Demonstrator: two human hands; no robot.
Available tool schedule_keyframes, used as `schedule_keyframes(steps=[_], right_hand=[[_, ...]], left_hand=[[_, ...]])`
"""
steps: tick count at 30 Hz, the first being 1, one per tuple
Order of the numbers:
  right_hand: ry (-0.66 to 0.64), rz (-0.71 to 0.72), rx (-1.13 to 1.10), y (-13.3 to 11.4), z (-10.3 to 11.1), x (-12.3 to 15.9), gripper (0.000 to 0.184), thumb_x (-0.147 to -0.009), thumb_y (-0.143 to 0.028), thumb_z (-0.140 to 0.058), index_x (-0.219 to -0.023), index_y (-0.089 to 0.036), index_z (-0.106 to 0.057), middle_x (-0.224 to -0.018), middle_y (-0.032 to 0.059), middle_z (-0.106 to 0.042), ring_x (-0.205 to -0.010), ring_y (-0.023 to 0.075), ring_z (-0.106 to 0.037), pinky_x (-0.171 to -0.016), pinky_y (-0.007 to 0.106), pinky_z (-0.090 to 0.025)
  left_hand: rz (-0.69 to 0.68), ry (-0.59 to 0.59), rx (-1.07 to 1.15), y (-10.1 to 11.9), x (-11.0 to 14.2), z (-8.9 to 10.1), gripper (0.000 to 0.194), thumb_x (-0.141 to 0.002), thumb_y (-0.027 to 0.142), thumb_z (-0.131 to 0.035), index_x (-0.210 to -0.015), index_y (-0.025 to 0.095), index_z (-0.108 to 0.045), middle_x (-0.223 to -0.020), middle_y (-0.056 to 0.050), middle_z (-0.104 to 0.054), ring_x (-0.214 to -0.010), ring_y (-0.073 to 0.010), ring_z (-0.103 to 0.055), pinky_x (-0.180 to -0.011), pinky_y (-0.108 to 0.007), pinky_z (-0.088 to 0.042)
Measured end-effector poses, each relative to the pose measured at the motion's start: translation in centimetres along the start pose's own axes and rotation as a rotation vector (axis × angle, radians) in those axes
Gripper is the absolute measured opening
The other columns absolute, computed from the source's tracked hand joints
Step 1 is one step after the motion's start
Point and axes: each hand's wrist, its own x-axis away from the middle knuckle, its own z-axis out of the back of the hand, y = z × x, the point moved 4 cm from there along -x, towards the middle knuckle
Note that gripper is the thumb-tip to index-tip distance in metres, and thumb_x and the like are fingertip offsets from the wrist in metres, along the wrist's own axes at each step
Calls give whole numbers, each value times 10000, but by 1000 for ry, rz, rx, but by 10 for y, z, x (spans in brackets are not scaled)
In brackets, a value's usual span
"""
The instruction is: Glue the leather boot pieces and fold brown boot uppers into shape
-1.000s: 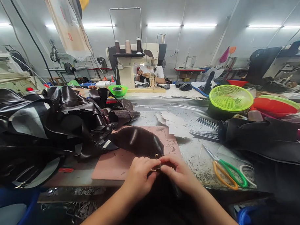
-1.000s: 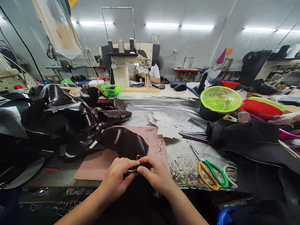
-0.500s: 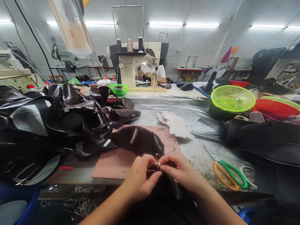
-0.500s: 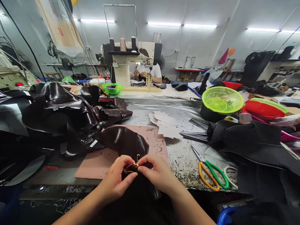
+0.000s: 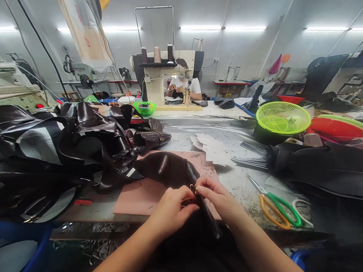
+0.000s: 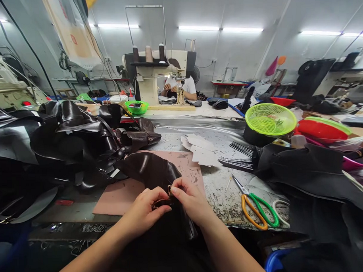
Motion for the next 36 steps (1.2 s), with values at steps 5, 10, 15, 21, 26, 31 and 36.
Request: schedule_keyframes(steps=[5,10,15,21,26,31,36], right_hand=[[-76,14,253,-8,0,5,117,-790,-319,-516,-773,-203,-509,-742,-9,-515,-718,149,-470,-658,280,-378],[-112,62,262,-10,0,4,82,-815,-273,-472,-774,-204,-490,-736,-17,-508,-711,140,-472,-667,277,-379],[-60,70,205,-2,-7,2,111,-823,-297,-443,-760,-206,-446,-702,-21,-472,-670,133,-452,-622,266,-380],[129,233,373,5,-11,8,130,-860,-315,-412,-792,-220,-470,-691,-4,-510,-622,141,-483,-577,272,-395],[302,361,354,10,-15,12,102,-851,-294,-435,-827,-224,-506,-724,22,-567,-651,156,-529,-609,291,-433],[155,244,181,8,-10,8,143,-833,-297,-445,-888,-210,-545,-745,18,-574,-669,156,-542,-630,297,-448],[-143,110,85,3,2,13,385,-693,-102,-497,-1056,-227,-536,-815,-2,-544,-765,136,-536,-701,278,-453]], left_hand=[[-23,20,136,-5,1,-1,61,-752,229,-549,-808,208,-557,-808,16,-607,-782,-151,-504,-716,-259,-393],[-76,-34,257,-7,2,3,135,-766,215,-525,-899,208,-506,-845,12,-585,-798,-137,-527,-728,-254,-408],[-54,-67,202,-7,2,6,100,-757,228,-546,-844,198,-506,-778,21,-568,-736,-132,-509,-680,-252,-396],[-62,-67,238,-6,1,8,64,-756,222,-539,-810,189,-529,-780,14,-571,-739,-132,-513,-683,-253,-403],[-42,-57,322,-5,-2,4,65,-731,196,-548,-783,181,-513,-758,19,-562,-742,-130,-522,-693,-253,-412],[34,-42,571,-10,-4,2,121,-692,181,-564,-775,172,-477,-770,23,-536,-776,-127,-533,-724,-261,-425],[51,-130,687,-8,-4,3,267,-660,144,-583,-923,154,-537,-957,-38,-609,-926,-172,-565,-845,-312,-424]])
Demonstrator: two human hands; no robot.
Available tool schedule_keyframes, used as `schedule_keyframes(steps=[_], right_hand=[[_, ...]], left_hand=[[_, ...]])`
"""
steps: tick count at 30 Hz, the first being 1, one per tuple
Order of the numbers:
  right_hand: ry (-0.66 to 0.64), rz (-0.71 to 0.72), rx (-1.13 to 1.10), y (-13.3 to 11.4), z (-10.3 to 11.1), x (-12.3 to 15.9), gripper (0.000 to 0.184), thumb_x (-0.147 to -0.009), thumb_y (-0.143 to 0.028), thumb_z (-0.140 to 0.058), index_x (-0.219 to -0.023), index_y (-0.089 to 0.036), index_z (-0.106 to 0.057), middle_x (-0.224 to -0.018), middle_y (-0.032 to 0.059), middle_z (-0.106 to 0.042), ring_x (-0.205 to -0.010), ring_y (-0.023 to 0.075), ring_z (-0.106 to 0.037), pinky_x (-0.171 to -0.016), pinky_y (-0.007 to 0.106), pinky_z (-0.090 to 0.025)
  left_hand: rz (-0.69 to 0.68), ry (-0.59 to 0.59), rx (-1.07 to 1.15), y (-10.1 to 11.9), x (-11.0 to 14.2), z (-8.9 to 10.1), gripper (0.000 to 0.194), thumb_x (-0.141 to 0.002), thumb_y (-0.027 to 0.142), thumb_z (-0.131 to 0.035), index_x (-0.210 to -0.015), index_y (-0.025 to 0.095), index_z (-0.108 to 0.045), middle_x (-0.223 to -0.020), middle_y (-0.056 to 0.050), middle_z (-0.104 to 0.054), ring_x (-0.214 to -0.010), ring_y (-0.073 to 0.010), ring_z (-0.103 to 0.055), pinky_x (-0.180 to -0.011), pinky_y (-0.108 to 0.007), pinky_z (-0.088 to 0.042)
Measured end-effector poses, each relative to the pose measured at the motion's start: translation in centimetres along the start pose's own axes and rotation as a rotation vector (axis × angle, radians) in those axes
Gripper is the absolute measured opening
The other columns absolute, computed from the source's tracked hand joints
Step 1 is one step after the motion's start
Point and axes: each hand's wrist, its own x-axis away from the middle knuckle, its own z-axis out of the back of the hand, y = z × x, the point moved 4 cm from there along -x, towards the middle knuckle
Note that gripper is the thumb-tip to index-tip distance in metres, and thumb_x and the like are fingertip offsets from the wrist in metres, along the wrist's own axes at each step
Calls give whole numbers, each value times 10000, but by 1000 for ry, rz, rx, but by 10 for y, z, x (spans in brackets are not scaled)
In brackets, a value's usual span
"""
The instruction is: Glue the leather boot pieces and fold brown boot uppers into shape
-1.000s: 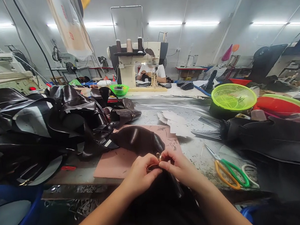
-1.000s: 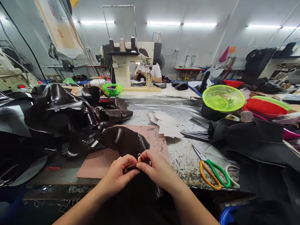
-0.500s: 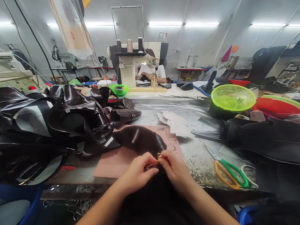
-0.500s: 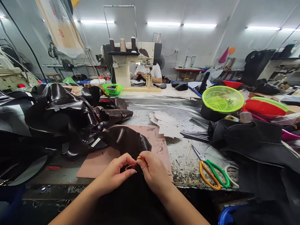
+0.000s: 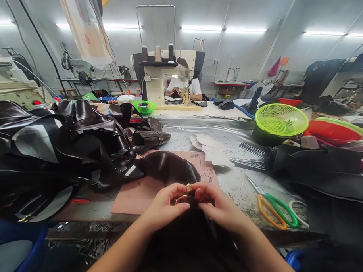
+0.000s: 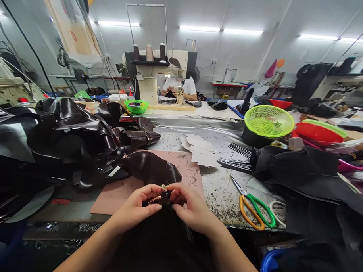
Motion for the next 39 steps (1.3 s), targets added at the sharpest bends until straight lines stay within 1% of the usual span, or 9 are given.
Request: schedule_keyframes(steps=[3,7,11,14,20,24,28,35,39], right_hand=[[62,-52,-35,2,1,2,338,-666,-90,-504,-978,-218,-535,-813,-6,-529,-736,124,-542,-697,280,-460],[125,-84,-95,3,-7,1,260,-642,-90,-498,-872,-211,-500,-789,-10,-544,-711,122,-552,-657,270,-460],[136,-129,-107,0,-10,-2,272,-639,-122,-531,-900,-200,-516,-757,-3,-567,-723,137,-556,-649,275,-456],[139,-181,-82,-1,-9,-4,238,-662,-224,-600,-892,-185,-554,-734,5,-578,-690,144,-546,-629,286,-452],[113,-217,-175,3,-9,-8,203,-647,-282,-634,-818,-182,-591,-760,11,-610,-725,158,-570,-680,307,-455],[105,-209,-219,3,-8,-8,201,-660,-321,-648,-804,-189,-599,-800,18,-632,-783,173,-591,-730,319,-462],[99,-164,-94,-2,-7,-9,164,-716,-341,-602,-774,-188,-590,-765,14,-623,-738,161,-576,-680,300,-456],[204,-74,53,-2,-10,-11,113,-776,-302,-515,-732,-199,-533,-653,-19,-541,-624,134,-502,-578,258,-396],[266,-35,49,5,-14,-9,142,-810,-331,-484,-751,-208,-520,-647,-22,-500,-584,129,-468,-555,261,-378]], left_hand=[[-27,3,-92,3,-1,-1,318,-649,112,-588,-963,159,-581,-1010,-43,-630,-961,-184,-564,-877,-316,-416],[-43,26,-272,3,-1,-3,235,-647,119,-602,-874,172,-629,-867,-10,-657,-839,-170,-576,-769,-278,-438],[-32,52,-384,1,1,-4,117,-661,160,-603,-776,167,-583,-746,11,-619,-722,-143,-546,-667,-247,-412],[-55,119,-444,0,1,-4,137,-660,167,-593,-774,177,-519,-708,30,-577,-674,-126,-520,-618,-231,-393],[-47,62,-270,-1,1,-7,222,-650,138,-564,-853,182,-483,-811,1,-596,-771,-144,-571,-663,-240,-441],[-63,80,-324,0,3,-5,241,-648,137,-567,-873,183,-492,-835,-5,-590,-813,-154,-577,-693,-252,-459],[-94,94,-380,-2,2,-6,206,-681,159,-555,-871,187,-483,-815,-2,-597,-797,-154,-581,-698,-261,-459],[-62,57,-237,0,3,0,247,-661,190,-621,-867,189,-483,-858,-1,-585,-800,-145,-562,-715,-259,-453],[-92,-9,-300,6,5,1,198,-706,189,-560,-882,185,-471,-863,-13,-569,-831,-153,-545,-755,-283,-443]])
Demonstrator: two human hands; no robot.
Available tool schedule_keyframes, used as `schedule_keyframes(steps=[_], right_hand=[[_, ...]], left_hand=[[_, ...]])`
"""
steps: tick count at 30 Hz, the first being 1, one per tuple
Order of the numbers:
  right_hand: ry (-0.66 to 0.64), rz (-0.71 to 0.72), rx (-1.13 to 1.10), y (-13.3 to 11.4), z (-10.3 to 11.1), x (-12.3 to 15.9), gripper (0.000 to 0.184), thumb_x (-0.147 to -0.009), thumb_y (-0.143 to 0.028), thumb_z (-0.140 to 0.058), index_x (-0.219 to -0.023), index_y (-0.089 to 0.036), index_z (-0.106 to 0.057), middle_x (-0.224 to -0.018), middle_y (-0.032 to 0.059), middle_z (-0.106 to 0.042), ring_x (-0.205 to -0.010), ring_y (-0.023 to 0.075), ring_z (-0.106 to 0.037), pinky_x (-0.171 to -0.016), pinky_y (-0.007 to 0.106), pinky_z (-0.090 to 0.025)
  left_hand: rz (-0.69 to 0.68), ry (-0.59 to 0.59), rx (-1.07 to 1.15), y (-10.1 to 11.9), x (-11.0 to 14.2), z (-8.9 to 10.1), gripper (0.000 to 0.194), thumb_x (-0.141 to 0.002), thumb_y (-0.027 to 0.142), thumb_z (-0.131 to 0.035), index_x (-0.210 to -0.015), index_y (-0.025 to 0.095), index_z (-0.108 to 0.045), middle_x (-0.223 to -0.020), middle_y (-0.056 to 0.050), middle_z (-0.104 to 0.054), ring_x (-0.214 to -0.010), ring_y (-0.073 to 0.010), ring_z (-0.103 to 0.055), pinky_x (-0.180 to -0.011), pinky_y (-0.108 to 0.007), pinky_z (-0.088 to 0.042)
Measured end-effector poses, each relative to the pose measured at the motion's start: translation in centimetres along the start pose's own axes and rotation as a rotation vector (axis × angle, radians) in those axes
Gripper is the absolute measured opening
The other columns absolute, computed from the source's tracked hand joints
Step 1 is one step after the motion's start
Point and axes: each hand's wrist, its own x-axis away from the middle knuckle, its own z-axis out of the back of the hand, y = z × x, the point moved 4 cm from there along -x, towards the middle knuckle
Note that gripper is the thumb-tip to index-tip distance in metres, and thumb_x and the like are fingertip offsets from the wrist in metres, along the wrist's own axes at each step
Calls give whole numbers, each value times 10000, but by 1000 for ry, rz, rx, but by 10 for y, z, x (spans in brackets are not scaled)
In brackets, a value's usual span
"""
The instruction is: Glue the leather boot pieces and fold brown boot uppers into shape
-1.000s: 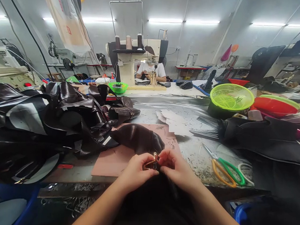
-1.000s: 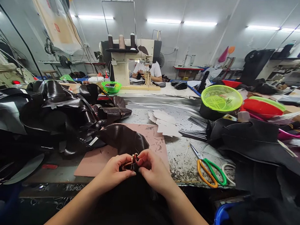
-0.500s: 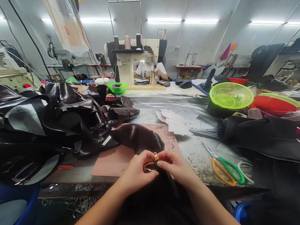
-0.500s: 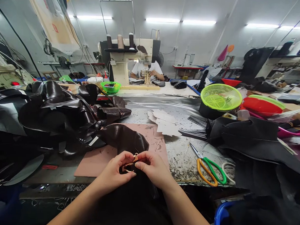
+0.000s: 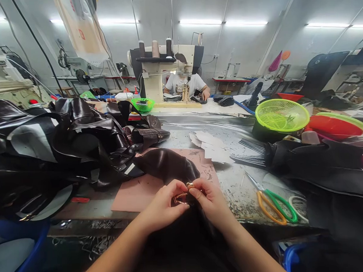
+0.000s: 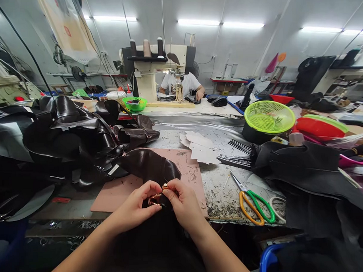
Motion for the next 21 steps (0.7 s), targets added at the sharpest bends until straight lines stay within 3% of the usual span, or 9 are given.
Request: schedule_keyframes(steps=[9,13,17,21], right_hand=[[184,98,145,-1,-4,5,152,-833,-330,-440,-786,-210,-521,-686,8,-572,-614,148,-525,-578,270,-417],[211,33,22,-1,-3,4,162,-814,-347,-463,-767,-204,-524,-662,-3,-560,-602,140,-518,-538,252,-432],[165,-84,-127,5,-8,3,236,-800,-432,-473,-802,-201,-521,-649,-9,-536,-557,138,-509,-419,225,-420],[58,-64,-93,2,-7,2,218,-777,-410,-525,-817,-196,-538,-684,-2,-558,-598,142,-528,-466,232,-434]], left_hand=[[60,-30,-24,0,-3,1,134,-686,202,-578,-776,176,-483,-711,22,-524,-676,-122,-489,-628,-241,-398],[96,-38,50,-2,-4,1,151,-678,231,-585,-775,165,-491,-731,7,-529,-698,-134,-498,-632,-252,-397],[133,-37,82,-4,-5,0,174,-648,225,-600,-756,156,-482,-745,2,-519,-717,-136,-495,-647,-253,-392],[171,9,176,-6,-5,-1,199,-608,201,-613,-688,160,-435,-680,29,-474,-663,-114,-468,-609,-234,-371]])
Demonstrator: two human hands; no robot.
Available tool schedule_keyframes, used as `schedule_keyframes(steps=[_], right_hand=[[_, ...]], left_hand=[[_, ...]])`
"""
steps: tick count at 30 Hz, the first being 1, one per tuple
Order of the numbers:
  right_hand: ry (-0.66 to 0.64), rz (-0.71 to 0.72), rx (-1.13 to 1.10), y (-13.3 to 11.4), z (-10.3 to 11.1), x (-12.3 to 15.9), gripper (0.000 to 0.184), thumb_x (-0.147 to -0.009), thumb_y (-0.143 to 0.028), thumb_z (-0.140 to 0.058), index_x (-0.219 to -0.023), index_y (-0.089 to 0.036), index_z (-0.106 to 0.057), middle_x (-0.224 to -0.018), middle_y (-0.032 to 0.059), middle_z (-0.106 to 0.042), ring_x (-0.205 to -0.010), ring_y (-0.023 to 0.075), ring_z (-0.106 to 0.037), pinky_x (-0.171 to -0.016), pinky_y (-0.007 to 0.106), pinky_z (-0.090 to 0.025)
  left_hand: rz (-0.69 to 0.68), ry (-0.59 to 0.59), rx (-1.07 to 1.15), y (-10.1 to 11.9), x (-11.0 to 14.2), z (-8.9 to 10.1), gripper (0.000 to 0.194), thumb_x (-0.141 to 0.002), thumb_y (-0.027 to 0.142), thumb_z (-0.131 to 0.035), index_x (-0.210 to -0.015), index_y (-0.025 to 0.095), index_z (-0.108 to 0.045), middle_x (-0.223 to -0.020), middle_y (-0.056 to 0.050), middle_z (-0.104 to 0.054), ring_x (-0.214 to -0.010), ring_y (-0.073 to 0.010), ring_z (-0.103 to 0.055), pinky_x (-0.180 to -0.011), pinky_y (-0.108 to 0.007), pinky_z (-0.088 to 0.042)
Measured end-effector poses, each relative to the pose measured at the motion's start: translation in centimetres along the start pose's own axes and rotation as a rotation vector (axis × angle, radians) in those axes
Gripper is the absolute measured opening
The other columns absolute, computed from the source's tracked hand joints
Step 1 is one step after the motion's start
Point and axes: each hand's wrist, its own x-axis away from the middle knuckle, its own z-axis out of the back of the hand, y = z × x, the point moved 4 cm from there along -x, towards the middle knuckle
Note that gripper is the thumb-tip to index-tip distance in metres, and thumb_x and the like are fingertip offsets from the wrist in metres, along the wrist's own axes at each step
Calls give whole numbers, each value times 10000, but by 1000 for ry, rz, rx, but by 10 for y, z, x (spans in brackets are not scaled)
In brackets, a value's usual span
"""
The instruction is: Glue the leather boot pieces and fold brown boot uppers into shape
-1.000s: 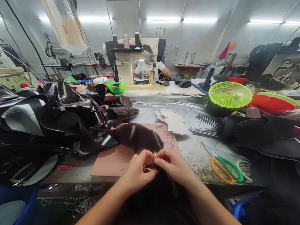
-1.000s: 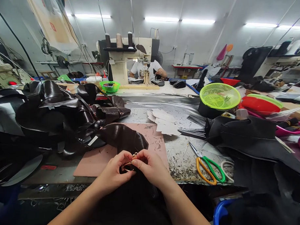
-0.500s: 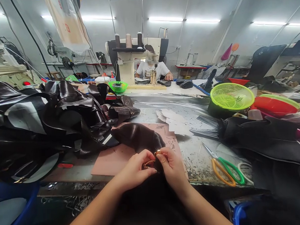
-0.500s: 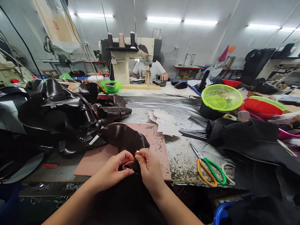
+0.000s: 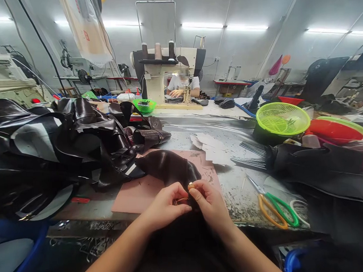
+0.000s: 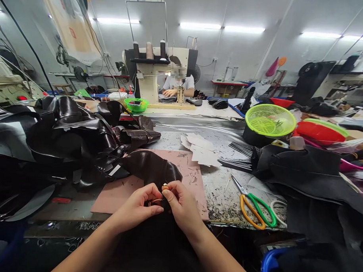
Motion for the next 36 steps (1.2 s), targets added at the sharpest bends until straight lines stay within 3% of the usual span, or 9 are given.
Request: schedule_keyframes(steps=[3,11,14,17,21,27,31,34,36], right_hand=[[-10,49,54,-4,4,0,171,-766,-356,-546,-738,-188,-529,-660,-13,-545,-604,131,-514,-537,242,-427],[192,179,119,2,-4,2,178,-829,-351,-465,-762,-196,-520,-654,-12,-548,-578,121,-496,-544,240,-403],[103,191,127,1,-2,0,206,-834,-373,-460,-782,-195,-551,-647,-8,-551,-582,122,-500,-555,246,-399],[-81,59,33,-1,8,0,289,-855,-428,-398,-804,-193,-557,-612,-10,-528,-567,123,-483,-519,243,-378],[-308,-59,-144,-4,17,4,182,-727,-297,-606,-852,-207,-507,-775,-9,-540,-729,127,-517,-645,249,-426],[-310,-16,-212,1,15,7,174,-696,-173,-583,-830,-218,-481,-816,-12,-525,-796,131,-514,-728,272,-425],[-240,109,56,-3,14,11,198,-708,-94,-499,-858,-222,-486,-842,0,-531,-807,143,-513,-748,297,-418],[-200,173,296,-10,16,13,188,-720,-72,-463,-838,-219,-479,-823,5,-535,-778,150,-503,-730,310,-410],[-225,177,311,-13,16,14,184,-716,-69,-453,-825,-216,-467,-813,3,-527,-769,149,-498,-723,310,-408]], left_hand=[[-5,19,-7,-1,0,0,199,-601,199,-620,-692,158,-448,-679,27,-490,-657,-113,-464,-607,-235,-365],[-15,-2,-58,-3,-2,-4,174,-661,251,-596,-684,166,-446,-653,27,-509,-627,-115,-467,-571,-229,-357],[-44,-43,-124,1,-1,-6,78,-689,209,-552,-739,154,-531,-690,14,-554,-655,-121,-498,-593,-228,-373],[-16,-61,-72,3,0,-6,110,-688,190,-531,-771,139,-583,-726,-5,-588,-689,-131,-522,-637,-233,-392],[34,-32,17,1,0,-5,172,-670,246,-569,-789,121,-579,-773,-37,-600,-751,-165,-537,-687,-263,-405],[-13,-115,57,7,0,-5,184,-680,213,-560,-846,139,-583,-851,-34,-615,-837,-173,-546,-749,-265,-404],[27,-33,-59,4,-1,-1,120,-666,245,-562,-703,131,-572,-711,-19,-586,-708,-154,-513,-655,-254,-386],[29,-14,-33,2,-2,-2,165,-646,279,-577,-718,130,-575,-721,-25,-588,-707,-155,-503,-661,-256,-383],[34,-23,-2,2,-2,-3,197,-642,296,-582,-744,127,-579,-746,-35,-596,-723,-162,-506,-671,-261,-387]])
